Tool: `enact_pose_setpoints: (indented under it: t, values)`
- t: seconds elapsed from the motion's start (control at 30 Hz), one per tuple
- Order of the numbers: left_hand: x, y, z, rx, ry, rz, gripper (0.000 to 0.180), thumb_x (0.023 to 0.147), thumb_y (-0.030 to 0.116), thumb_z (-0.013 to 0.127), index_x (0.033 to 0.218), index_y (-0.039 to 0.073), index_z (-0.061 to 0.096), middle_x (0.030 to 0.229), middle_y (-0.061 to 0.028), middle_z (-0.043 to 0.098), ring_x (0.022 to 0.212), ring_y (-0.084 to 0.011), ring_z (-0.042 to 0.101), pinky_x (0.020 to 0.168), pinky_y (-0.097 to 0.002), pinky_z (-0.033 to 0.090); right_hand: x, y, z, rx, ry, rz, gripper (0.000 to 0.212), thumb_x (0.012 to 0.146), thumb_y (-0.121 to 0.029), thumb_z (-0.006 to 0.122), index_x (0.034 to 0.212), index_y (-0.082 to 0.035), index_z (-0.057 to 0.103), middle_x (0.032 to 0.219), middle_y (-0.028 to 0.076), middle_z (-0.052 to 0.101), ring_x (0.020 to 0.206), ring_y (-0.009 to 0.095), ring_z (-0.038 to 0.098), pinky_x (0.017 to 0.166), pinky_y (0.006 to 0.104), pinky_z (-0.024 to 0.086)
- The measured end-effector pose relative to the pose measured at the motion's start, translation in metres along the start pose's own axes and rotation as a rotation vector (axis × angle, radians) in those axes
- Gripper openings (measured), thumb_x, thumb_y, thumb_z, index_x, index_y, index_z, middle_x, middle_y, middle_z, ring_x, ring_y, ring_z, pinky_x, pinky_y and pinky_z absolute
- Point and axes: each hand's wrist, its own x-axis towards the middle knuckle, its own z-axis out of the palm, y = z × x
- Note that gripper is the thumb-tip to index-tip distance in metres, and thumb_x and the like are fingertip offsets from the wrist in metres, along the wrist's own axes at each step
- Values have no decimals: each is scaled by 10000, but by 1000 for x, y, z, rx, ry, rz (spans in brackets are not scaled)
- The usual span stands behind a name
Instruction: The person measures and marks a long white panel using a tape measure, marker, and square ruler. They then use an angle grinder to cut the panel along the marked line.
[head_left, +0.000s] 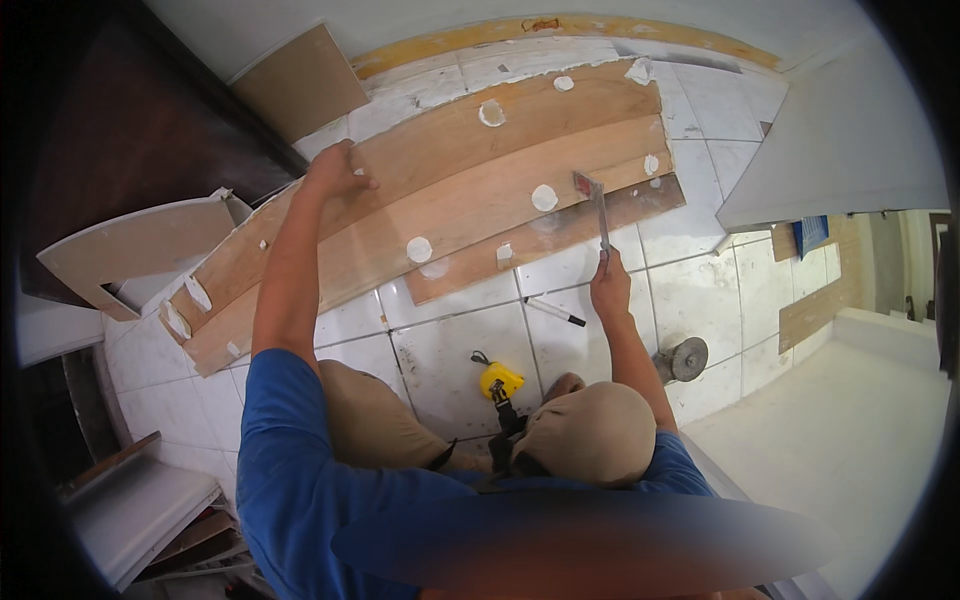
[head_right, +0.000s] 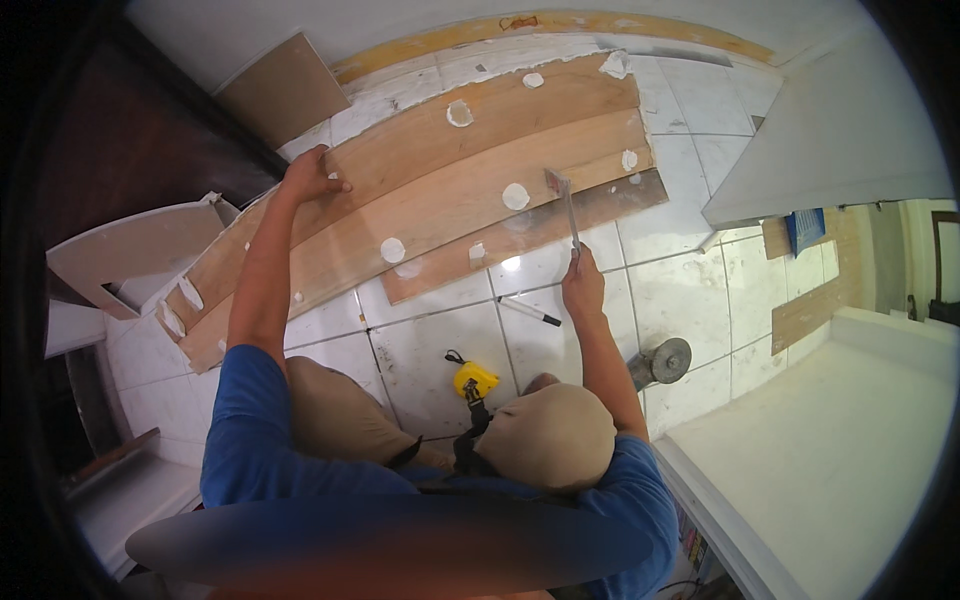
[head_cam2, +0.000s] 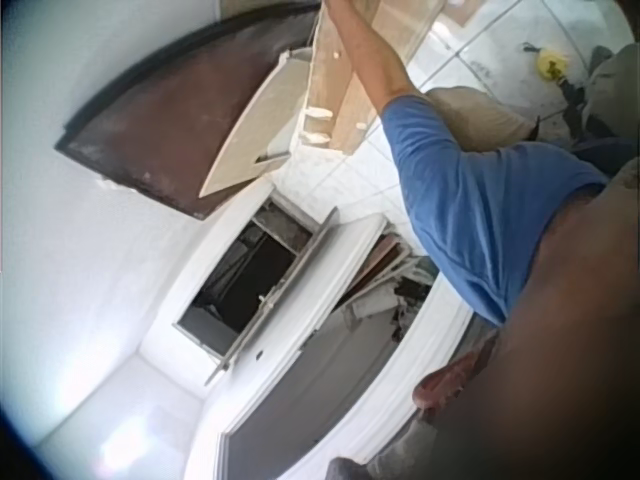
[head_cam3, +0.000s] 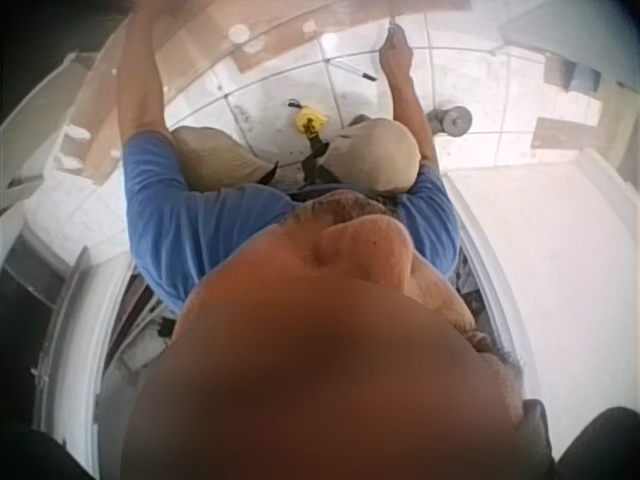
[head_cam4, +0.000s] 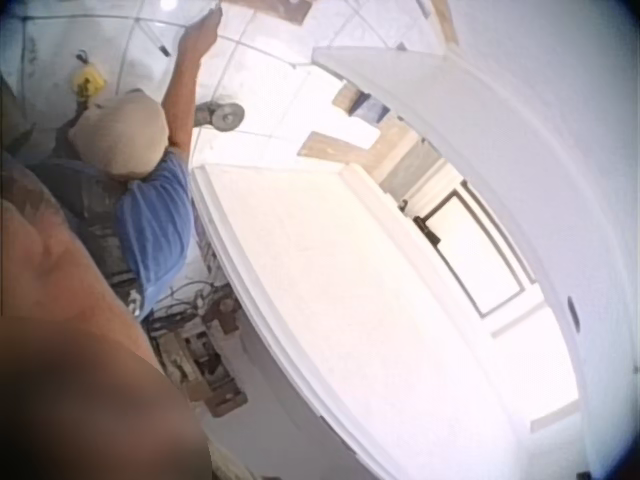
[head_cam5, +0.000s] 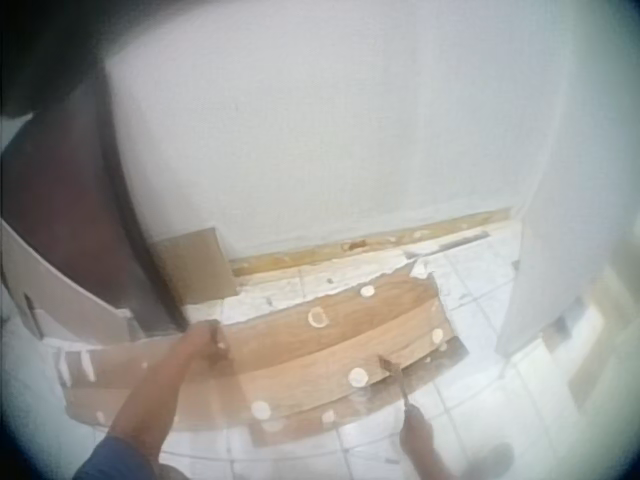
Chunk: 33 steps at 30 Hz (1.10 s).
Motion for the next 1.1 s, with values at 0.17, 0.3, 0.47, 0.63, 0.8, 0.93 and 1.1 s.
enact_pose_setpoints:
  t: [0.17,0.3,0.47,0.63,0.8,0.93,1.1]
  values:
    - [-4,-6,8,-7,83,28,1094,522,453,937,1382,-65,501,1246,-285,634,1192,-386,606,1020,-421,473,-2,6,-2,67,3,69,269,1016,-153,490,1260,-65,562,1069,261,672,918,487,644,747,538,522]
    - [-7,-16,7,-18,103,54,1019,531,449,934,1343,-29,547,1227,-273,646,1174,-390,614,1002,-425,481,-2,12,1,-56,42,-23,271,1059,-223,426,1177,-32,576,881,191,674,830,390,675,720,476,512]
    - [-35,15,-11,34,123,30,873,558,438,919,1243,-11,614,1175,-243,672,1115,-382,636,957,-433,499,-32,14,-8,-13,394,23,428,1039,-252,487,1395,-18,518,1071,234,647,939,372,647,826,452,501]
    - [-61,16,-27,-7,131,13,734,612,383,911,1186,2,659,1048,-251,704,1010,-379,679,885,-431,523,-51,38,-16,-104,307,388,558,931,-271,654,1411,-26,505,1242,252,597,1120,404,600,969,446,479]
    - [-112,34,-44,-9,101,103,603,680,312,886,1170,22,688,989,-232,712,960,-361,689,838,-418,525,-66,55,-16,-259,176,467,657,865,-304,725,1399,6,503,1289,289,565,1221,434,526,1034,475,433]
    - [-150,40,-41,-37,56,278,469,721,264,862,1100,24,723,953,-189,710,873,-339,677,797,-401,525,-47,32,-15,-251,170,123,664,885,-377,717,1389,9,518,1328,301,544,1247,403,519,1019,483,447]
    - [-207,40,-21,-280,-3,342,396,752,205,842,1098,47,733,932,-133,694,814,-243,645,752,-358,520,15,-105,-40,714,-467,266,915,898,-556,683,1516,20,332,1400,263,520,1090,318,663,744,424,605]
